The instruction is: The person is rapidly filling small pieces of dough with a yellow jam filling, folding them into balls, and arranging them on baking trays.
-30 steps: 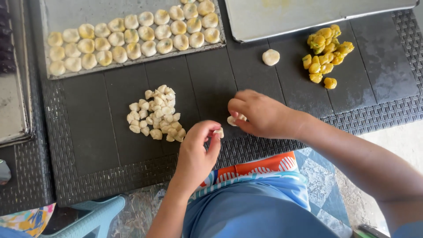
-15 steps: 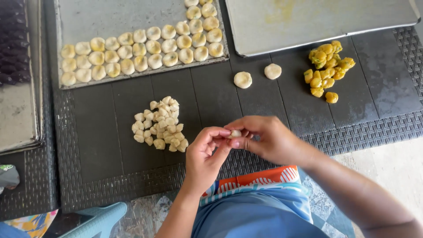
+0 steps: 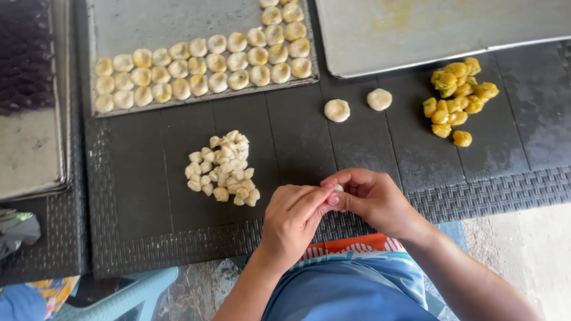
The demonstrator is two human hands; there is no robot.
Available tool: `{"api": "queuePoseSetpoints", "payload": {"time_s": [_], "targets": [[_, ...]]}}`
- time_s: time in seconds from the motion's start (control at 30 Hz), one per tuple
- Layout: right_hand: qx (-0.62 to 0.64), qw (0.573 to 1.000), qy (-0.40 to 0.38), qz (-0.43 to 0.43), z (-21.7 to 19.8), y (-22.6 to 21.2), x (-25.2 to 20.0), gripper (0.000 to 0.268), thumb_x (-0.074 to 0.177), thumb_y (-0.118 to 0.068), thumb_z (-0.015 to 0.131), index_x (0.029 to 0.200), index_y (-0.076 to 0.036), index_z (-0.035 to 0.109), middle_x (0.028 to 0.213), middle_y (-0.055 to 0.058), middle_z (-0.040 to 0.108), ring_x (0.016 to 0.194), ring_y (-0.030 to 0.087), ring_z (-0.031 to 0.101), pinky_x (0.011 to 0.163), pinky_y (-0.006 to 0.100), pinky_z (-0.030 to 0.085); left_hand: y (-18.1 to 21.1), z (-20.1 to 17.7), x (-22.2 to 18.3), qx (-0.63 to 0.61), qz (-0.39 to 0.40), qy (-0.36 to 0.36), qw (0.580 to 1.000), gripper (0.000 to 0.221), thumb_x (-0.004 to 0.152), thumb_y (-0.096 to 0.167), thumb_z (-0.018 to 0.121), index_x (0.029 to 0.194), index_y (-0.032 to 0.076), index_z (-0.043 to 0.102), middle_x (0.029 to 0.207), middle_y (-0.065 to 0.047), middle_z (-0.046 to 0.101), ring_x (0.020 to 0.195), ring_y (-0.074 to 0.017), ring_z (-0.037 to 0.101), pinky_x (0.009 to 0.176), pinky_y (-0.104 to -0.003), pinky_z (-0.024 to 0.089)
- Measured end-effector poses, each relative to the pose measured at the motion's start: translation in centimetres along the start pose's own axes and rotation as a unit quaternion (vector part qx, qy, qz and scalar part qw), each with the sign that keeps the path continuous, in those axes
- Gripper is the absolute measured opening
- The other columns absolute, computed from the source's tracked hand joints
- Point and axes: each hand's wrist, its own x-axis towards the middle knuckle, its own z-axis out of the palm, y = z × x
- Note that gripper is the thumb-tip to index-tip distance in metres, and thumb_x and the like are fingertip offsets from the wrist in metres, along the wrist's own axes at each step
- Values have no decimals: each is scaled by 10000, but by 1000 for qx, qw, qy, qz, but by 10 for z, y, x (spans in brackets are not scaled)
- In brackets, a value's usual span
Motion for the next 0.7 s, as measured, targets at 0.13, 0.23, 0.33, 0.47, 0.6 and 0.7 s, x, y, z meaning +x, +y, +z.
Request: {"api": "queuePoseSetpoints", "payload": {"time_s": [0.13,0.23,0.33,0.47,0.6,0.7], "targets": [[14,998,-31,46,-2,-5,-3,203,846,3,833,1044,46,830,874,116,810,765,143,685,692,268,568,0,-20,-3,-17,27,-50,998,173,958,11,808,1118,40,747,1014,-69,778,867,-233,717,820,-389,575],[-11,999,6,-37,-7,17,-4,165,774,116,850,935,98,822,666,150,703,619,182,676,600,342,623,-19,-42,1,43,-24,82,995,125,910,45,784,998,128,816,894,-89,779,811,-316,750,749,-413,599],[-81,992,33,-88,-10,17,-5,144,881,-51,807,957,71,800,747,167,699,639,185,664,591,328,616,-53,-100,21,157,-118,85,977,201,919,-70,706,1052,58,784,928,-127,689,839,-337,680,763,-426,558],[-143,979,75,-124,-12,34,-1,167,823,2,865,939,52,755,794,140,705,631,185,702,571,298,620,-85,-111,29,166,-154,18,974,137,903,-14,698,996,42,782,928,-140,672,843,-372,694,755,-433,575],[-161,977,91,-104,7,12,-11,183,958,21,655,1109,50,753,743,170,798,595,209,782,632,331,670,-109,-103,31,233,-179,-83,952,153,860,183,807,956,64,799,868,-124,650,798,-345,687,732,-464,547],[-131,981,92,-114,5,13,-11,251,1025,-56,571,1190,65,717,746,179,806,525,186,741,541,306,636,-127,-99,40,267,-194,-145,933,148,854,256,791,925,126,789,813,-89,652,787,-340,697,735,-463,527]]}}
